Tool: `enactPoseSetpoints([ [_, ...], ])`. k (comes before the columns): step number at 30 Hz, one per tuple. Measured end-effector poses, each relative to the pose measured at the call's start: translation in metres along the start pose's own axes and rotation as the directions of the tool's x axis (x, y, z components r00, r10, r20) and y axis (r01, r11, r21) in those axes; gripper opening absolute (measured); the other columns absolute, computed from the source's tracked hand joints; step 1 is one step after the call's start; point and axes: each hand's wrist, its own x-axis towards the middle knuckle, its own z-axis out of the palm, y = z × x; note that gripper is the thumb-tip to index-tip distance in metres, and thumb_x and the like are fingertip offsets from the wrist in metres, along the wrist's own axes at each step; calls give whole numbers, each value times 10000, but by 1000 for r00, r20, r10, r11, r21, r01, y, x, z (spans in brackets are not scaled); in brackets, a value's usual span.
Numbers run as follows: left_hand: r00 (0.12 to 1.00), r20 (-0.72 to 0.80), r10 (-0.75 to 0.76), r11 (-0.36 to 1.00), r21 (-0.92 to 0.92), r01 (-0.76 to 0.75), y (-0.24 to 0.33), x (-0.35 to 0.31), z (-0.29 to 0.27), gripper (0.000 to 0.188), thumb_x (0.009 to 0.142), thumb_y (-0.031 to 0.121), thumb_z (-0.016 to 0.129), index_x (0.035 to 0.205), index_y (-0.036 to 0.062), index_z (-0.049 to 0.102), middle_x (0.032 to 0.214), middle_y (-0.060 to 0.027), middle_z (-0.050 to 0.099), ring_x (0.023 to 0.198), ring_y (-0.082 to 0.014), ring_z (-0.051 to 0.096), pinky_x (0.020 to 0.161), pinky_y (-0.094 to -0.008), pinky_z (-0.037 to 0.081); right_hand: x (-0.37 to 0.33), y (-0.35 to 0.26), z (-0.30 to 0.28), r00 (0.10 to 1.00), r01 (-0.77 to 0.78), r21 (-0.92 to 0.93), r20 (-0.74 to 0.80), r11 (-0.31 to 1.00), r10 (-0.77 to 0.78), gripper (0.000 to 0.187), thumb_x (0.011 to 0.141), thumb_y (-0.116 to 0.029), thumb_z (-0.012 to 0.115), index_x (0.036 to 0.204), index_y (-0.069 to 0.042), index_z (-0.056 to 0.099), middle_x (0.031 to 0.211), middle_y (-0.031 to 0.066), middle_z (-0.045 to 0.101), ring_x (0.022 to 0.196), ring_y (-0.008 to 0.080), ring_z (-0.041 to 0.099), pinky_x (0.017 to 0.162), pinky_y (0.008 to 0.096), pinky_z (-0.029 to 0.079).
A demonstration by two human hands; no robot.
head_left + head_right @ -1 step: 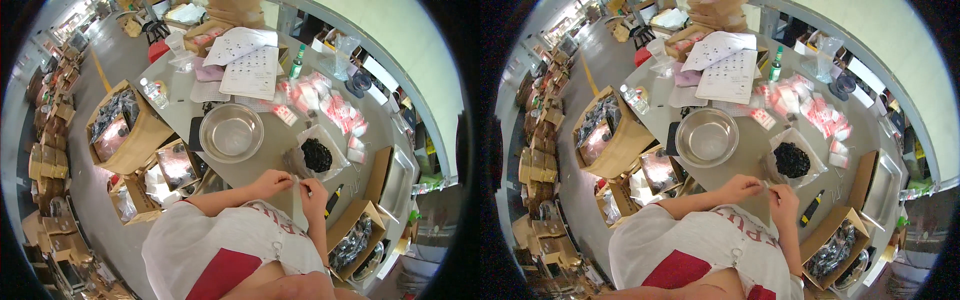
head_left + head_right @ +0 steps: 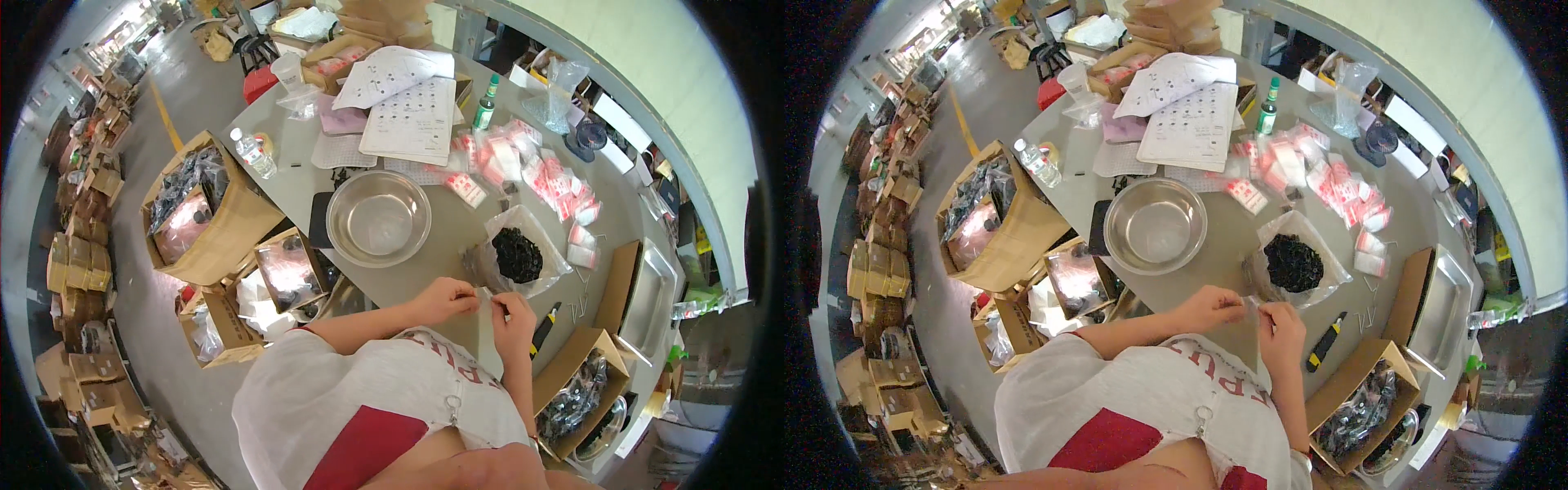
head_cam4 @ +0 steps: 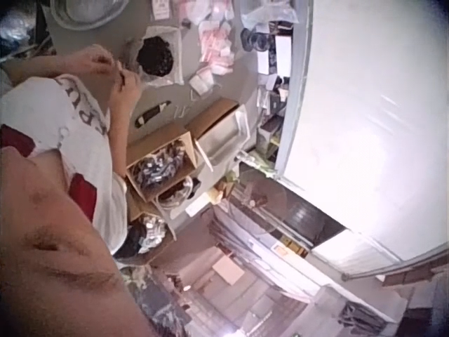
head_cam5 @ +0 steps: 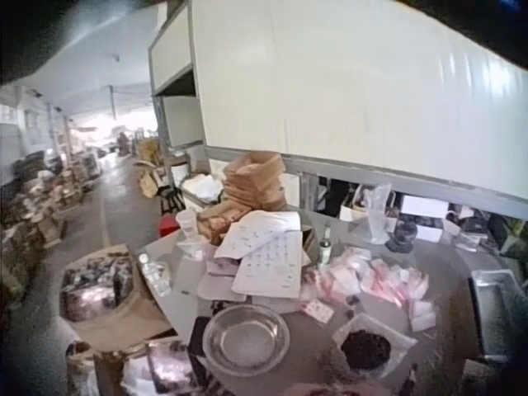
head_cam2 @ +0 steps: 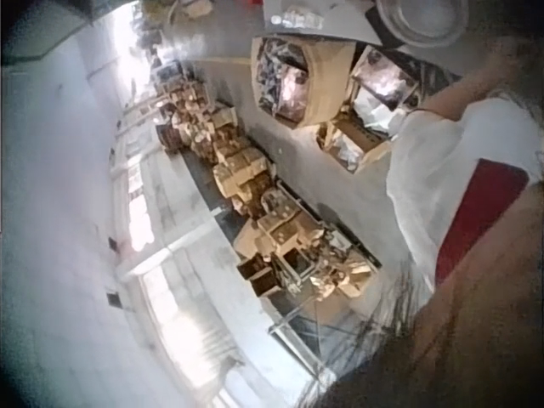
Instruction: Sorting small black plastic components from a main bag into smaller individual plastic bags at a workbench.
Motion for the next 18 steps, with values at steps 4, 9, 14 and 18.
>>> enactPoseSetpoints([
  [4, 997, 5, -75, 984, -159, 74, 1, 0, -1, 167, 863, 155, 657, 833, -9, 636, 717, -13, 606, 672, -70, 521, 599, -242, 421, -4, -7, 2, 972, 178, -204, -118, 963, -205, 141, 717, 18, 642, 852, -8, 611, 879, 142, 605, 760, 299, 596, 673, 322, 482],
  [9, 999, -42, -1, 923, -384, -16, -11, 2, 3, 179, 861, 161, 668, 814, -9, 638, 716, -11, 607, 634, -65, 492, 552, -233, 382, -8, -24, 8, 1000, 27, 60, 7, 998, -28, 187, 700, 31, 655, 873, -14, 602, 886, 148, 602, 788, 264, 610, 693, 324, 487],
  [14, 1000, 18, 7, 871, -492, 3, -4, 1, 7, 202, 883, 179, 651, 825, -14, 638, 726, -15, 602, 652, -65, 508, 571, -226, 406, -10, -11, 8, 1000, 9, 24, -7, 1000, -9, 224, 737, -18, 657, 952, -35, 600, 873, 134, 619, 822, 297, 618, 718, 365, 496],
  [18, 997, 74, 10, 909, -416, 22, -8, -1, 4, 181, 893, 161, 638, 926, -15, 666, 840, -53, 660, 758, -93, 592, 685, -238, 481, -10, -16, 8, 984, 164, -90, -57, 982, -170, 261, 704, 22, 682, 942, -21, 583, 810, 113, 611, 711, 252, 600, 676, 325, 492],
])
